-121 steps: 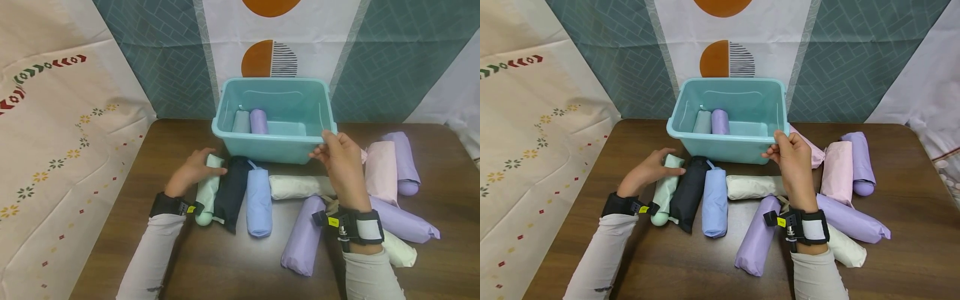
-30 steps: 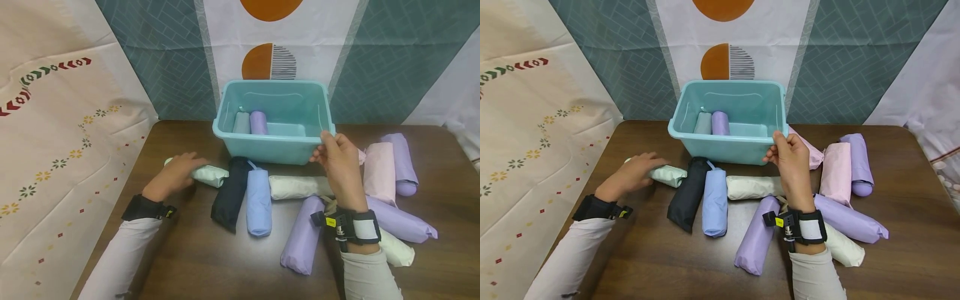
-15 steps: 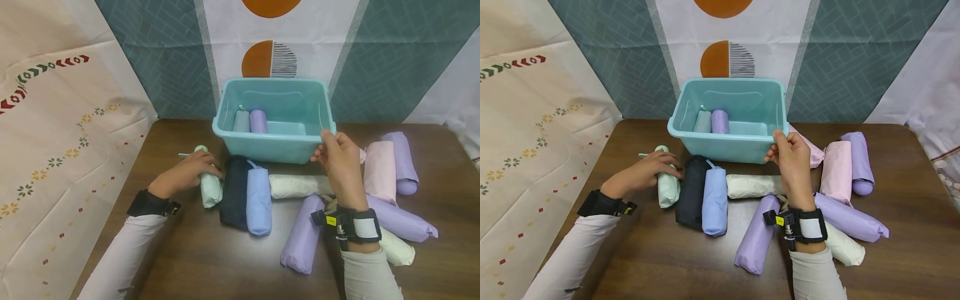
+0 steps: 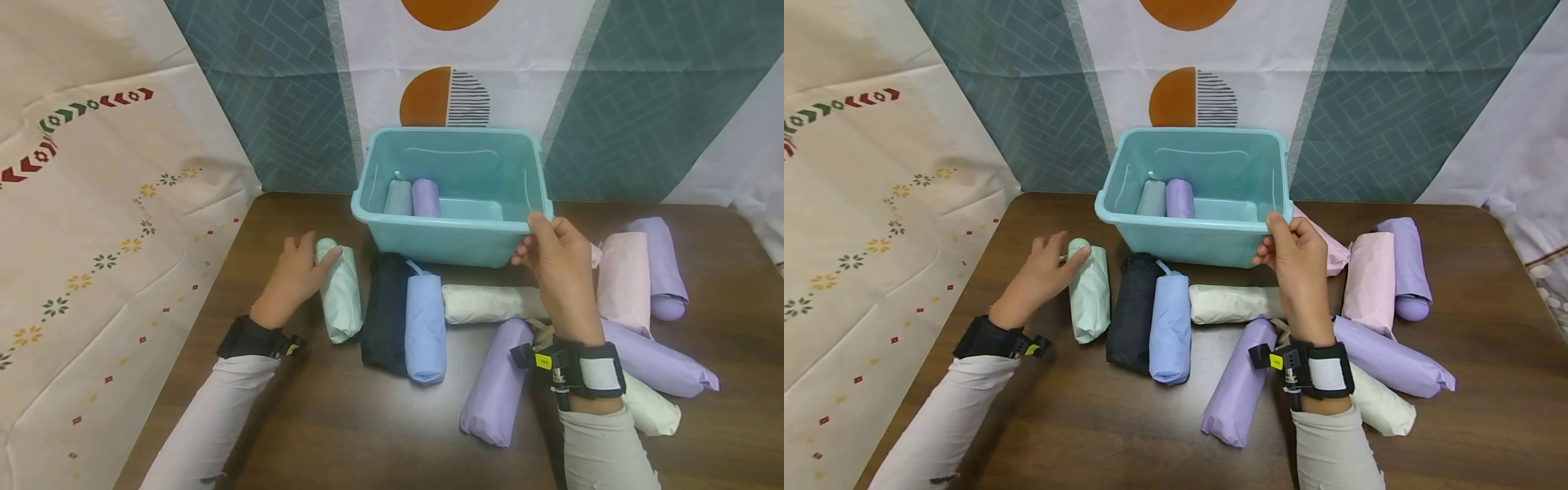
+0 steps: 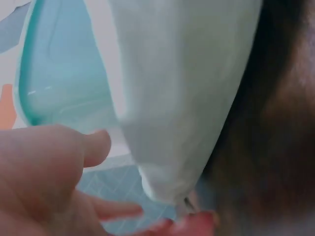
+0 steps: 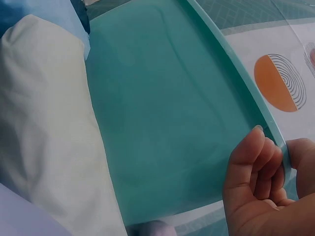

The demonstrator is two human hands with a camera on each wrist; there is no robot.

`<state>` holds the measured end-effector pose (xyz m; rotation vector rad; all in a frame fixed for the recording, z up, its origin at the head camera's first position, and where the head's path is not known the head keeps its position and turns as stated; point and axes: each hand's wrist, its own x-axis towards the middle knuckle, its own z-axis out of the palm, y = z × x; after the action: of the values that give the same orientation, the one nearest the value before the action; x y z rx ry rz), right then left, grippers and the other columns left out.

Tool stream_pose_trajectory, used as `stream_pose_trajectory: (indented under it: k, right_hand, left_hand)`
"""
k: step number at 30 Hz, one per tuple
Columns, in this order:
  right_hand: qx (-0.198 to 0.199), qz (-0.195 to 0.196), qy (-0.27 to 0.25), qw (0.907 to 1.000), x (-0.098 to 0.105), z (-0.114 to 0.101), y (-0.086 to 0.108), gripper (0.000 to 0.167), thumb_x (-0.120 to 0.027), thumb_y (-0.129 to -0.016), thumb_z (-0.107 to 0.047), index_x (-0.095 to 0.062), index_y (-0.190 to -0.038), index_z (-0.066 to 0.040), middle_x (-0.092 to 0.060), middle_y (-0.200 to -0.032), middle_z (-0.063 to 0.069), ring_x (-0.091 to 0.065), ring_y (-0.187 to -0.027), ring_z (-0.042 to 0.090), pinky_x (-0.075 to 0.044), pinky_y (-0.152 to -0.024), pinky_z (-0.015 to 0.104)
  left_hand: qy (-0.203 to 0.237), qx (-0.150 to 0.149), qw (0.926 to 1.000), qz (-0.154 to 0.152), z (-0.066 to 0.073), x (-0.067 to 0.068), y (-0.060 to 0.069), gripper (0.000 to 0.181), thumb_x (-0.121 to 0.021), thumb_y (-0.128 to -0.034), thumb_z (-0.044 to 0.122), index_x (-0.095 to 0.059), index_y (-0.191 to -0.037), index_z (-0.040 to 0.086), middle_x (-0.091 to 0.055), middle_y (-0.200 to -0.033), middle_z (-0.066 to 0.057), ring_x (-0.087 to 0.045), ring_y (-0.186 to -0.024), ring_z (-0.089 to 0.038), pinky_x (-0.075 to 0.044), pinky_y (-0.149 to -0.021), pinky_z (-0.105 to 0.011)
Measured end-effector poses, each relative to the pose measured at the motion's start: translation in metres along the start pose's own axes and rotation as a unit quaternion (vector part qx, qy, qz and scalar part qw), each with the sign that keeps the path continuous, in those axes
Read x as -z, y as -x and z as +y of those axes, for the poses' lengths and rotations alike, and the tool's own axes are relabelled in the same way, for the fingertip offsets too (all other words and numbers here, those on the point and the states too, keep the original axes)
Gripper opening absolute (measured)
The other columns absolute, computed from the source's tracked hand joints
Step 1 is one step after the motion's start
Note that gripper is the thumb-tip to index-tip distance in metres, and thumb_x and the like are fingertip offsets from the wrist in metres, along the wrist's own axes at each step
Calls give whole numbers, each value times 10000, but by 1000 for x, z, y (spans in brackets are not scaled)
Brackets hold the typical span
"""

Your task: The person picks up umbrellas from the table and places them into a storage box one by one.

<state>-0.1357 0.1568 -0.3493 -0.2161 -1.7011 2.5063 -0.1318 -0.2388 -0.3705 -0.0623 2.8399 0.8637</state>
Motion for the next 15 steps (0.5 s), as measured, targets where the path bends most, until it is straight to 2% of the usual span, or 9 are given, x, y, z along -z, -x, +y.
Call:
stream_pose_trajectory:
  k: [3,6,9,12,15]
  right_hand:
    - [8,6,-18,10000,0,0,0,357,-749,-1020,-226,-500,-881,-12,-573,-805,78,-587,-680,178,-563,-620,261]
    - [11,0,-29,10000,-1,0,0,363,-750,-1019,-221,-495,-868,-12,-575,-797,77,-587,-671,177,-563,-618,260]
    - [-4,10,-12,10000,-1,-1,0,360,-753,-1018,-225,-504,-872,-10,-576,-797,77,-588,-673,177,-564,-618,260]
    - [-28,22,-11,10000,0,-3,0,359,-756,-1016,-231,-509,-876,-11,-576,-800,75,-587,-680,178,-564,-620,260]
    - [-39,1,-31,10000,0,-3,0,363,-758,-1015,-232,-505,-874,-13,-576,-803,75,-584,-688,180,-564,-623,260]
  left_hand:
    - [-16,727,9968,-321,6,-7,1,1159,-341,-994,820,-23,-1651,-81,-161,-1617,-423,-296,-1463,-573,-301,-1155,-691]
    - [-11,1169,9916,-554,12,-14,1,1303,-290,-898,938,148,-1639,-40,-74,-1662,-411,-201,-1514,-586,-263,-1160,-724]
    - [-158,1215,9908,-582,17,-19,1,1303,-426,-926,871,202,-1622,-34,-120,-1644,-430,-227,-1496,-608,-321,-1123,-734]
    - [-219,1109,9921,-548,21,-22,0,1247,-612,-972,661,173,-1623,-58,-199,-1615,-446,-309,-1457,-612,-400,-1085,-700]
    - [-99,1044,9930,-538,22,-22,0,1196,-695,-965,474,136,-1625,-78,-285,-1585,-436,-439,-1380,-581,-460,-1050,-644]
